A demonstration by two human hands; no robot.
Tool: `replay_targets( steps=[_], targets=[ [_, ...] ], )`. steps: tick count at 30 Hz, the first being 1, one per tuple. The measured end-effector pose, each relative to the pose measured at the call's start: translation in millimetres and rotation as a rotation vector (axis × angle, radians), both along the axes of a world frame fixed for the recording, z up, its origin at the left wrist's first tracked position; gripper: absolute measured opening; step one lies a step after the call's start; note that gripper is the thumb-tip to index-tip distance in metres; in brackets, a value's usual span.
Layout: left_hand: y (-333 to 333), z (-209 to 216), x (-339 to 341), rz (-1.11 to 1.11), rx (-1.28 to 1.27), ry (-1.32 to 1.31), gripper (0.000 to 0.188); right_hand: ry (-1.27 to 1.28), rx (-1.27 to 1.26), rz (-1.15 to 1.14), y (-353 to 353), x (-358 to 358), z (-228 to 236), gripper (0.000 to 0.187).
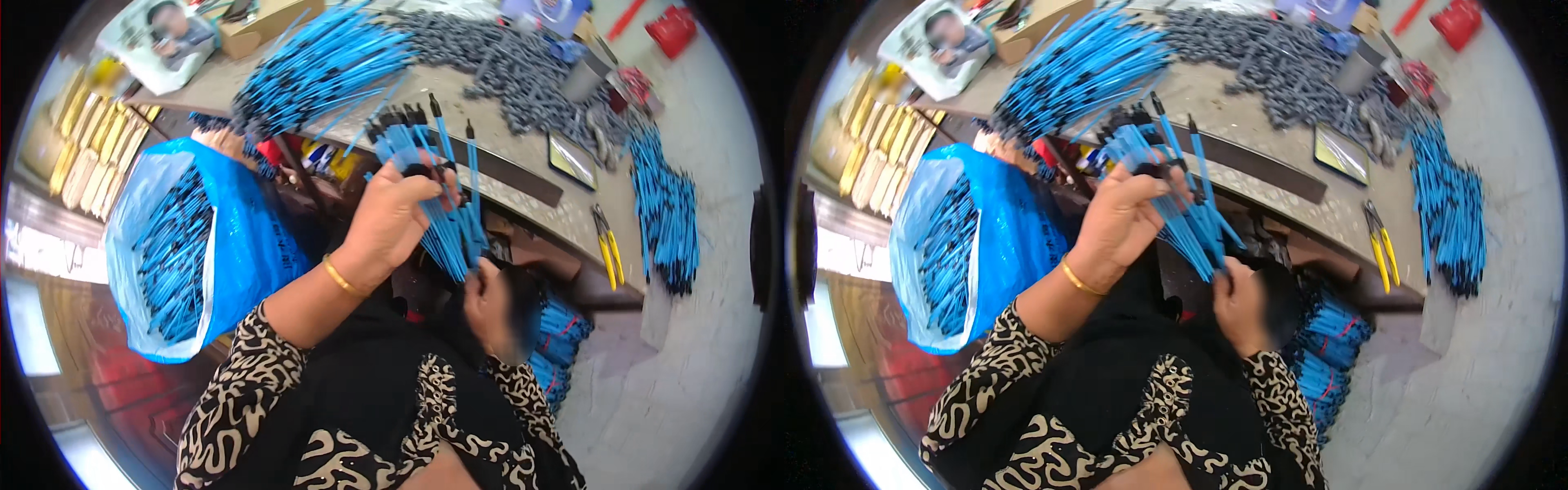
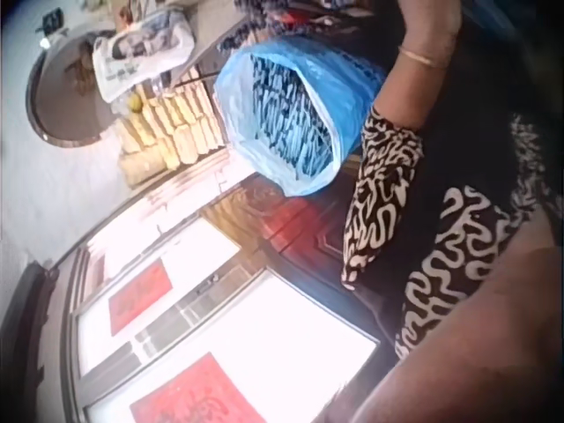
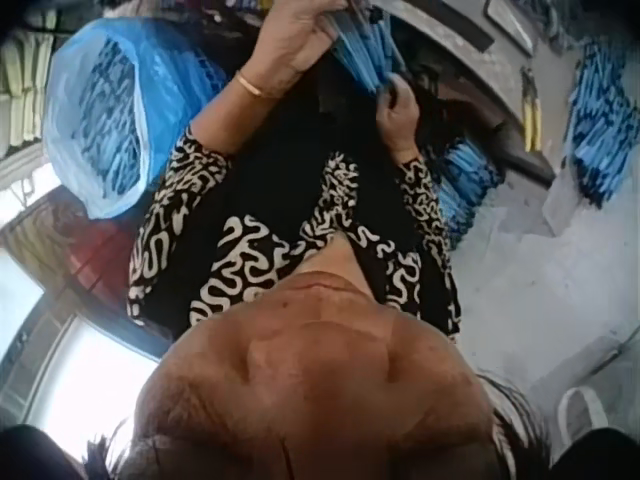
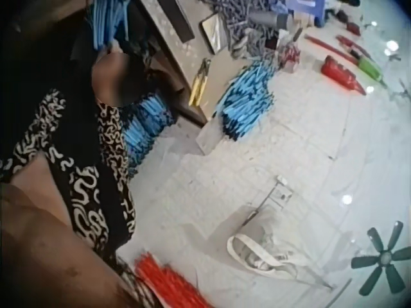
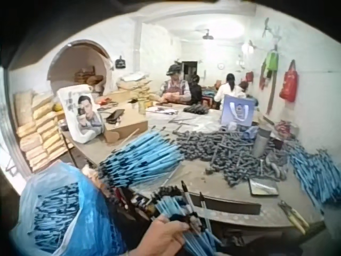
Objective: Assembling blue plastic blades onto a central gear hub and securing them using pliers.
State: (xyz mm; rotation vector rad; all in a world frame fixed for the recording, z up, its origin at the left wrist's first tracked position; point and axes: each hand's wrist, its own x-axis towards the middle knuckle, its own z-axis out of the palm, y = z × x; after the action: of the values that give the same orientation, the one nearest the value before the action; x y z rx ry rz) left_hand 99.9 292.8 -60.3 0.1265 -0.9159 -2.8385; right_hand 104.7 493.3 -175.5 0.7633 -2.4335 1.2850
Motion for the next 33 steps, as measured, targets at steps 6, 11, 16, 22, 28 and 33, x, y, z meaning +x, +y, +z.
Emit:
replay_targets(
  steps=[6, 11, 16, 22, 28, 33],
  targets=[
    [-5.2, -2.0, 6.6, -0.030, -0.038, 0.015, 0.021, -0.102, -0.034, 0.188, -13.3, 8.6, 6.1, 0.027],
    [-17.4, -2.5, 8.9, -0.115, -0.317, 0.116, 0.018, -0.176, -0.046, 0.105, 3.4, -0.6, 14.8, 0.028],
    [-26.6, 10.1, 13.9, -0.340, -0.442, 0.227, 0.017, -0.150, 0.063, 0.290, 17.8, -6.9, 32.3, 0.030],
    [-75.0, 1.9, 46.0, -0.538, -0.814, 0.199, 0.026, -0.292, -0.012, 0.489, 23.3, -22.1, 85.3, 0.039],
    [-58.1, 37.6, 56.3, -0.815, -0.937, -0.179, 0.046, 0.082, -0.151, 0.709, -0.3, -30.4, 77.1, 0.068],
    [-53.4, 65.6, 63.3, -0.903, -0.749, -0.543, 0.049, 0.081, -0.227, 0.856, -25.1, -32.4, 82.7, 0.076]
  ],
)
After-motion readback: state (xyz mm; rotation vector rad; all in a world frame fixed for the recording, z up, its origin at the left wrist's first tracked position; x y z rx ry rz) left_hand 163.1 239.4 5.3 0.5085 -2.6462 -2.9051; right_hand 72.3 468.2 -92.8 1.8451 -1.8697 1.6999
